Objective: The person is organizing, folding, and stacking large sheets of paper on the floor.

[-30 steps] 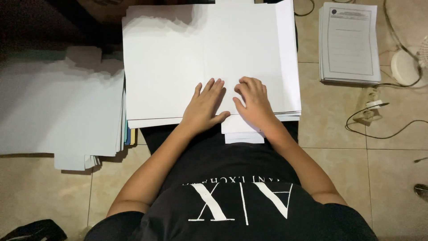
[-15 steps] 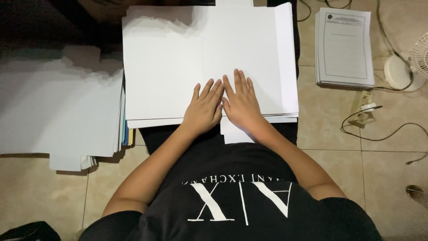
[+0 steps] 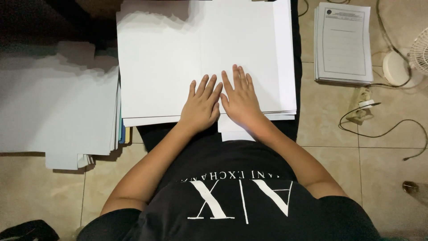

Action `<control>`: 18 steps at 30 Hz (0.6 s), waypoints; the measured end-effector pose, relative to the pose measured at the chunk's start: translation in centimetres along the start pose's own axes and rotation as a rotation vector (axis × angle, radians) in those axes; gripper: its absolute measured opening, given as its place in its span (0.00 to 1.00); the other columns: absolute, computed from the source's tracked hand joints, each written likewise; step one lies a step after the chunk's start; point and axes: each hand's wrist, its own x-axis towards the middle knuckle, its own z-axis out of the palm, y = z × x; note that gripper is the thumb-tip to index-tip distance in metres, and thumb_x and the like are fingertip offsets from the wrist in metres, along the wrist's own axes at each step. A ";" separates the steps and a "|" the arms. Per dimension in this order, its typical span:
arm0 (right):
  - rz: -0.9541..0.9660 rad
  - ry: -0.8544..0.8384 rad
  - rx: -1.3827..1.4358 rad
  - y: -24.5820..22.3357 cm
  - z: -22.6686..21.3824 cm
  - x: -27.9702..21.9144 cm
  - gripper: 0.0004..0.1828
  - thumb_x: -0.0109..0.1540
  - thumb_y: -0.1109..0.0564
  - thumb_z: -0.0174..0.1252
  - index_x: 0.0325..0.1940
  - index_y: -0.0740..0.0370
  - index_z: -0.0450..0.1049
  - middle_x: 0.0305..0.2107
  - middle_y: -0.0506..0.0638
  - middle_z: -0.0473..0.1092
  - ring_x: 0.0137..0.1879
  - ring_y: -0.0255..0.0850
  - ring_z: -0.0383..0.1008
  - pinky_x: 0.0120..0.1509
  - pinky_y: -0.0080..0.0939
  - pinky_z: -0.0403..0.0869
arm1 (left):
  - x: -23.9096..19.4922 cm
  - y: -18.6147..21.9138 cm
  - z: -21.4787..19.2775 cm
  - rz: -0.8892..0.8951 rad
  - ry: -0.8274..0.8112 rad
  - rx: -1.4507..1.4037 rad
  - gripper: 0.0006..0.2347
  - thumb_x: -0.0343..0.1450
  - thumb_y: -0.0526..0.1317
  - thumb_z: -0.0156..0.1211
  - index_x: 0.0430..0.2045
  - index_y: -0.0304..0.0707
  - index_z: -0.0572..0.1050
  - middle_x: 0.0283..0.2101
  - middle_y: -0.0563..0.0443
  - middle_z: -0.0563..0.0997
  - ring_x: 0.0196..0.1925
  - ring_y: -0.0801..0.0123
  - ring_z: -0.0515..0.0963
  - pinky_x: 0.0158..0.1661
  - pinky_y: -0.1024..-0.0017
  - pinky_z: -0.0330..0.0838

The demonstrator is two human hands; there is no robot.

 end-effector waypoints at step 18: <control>-0.077 -0.025 0.030 0.0 -0.3 0.5 0.34 0.71 0.49 0.43 0.79 0.64 0.50 0.75 0.70 0.44 0.81 0.59 0.40 0.81 0.59 0.41 | 0.5 0.0 0.5 -0.060 -0.006 0.036 0.26 0.78 0.48 0.34 0.74 0.45 0.53 0.78 0.44 0.50 0.80 0.54 0.44 0.73 0.47 0.32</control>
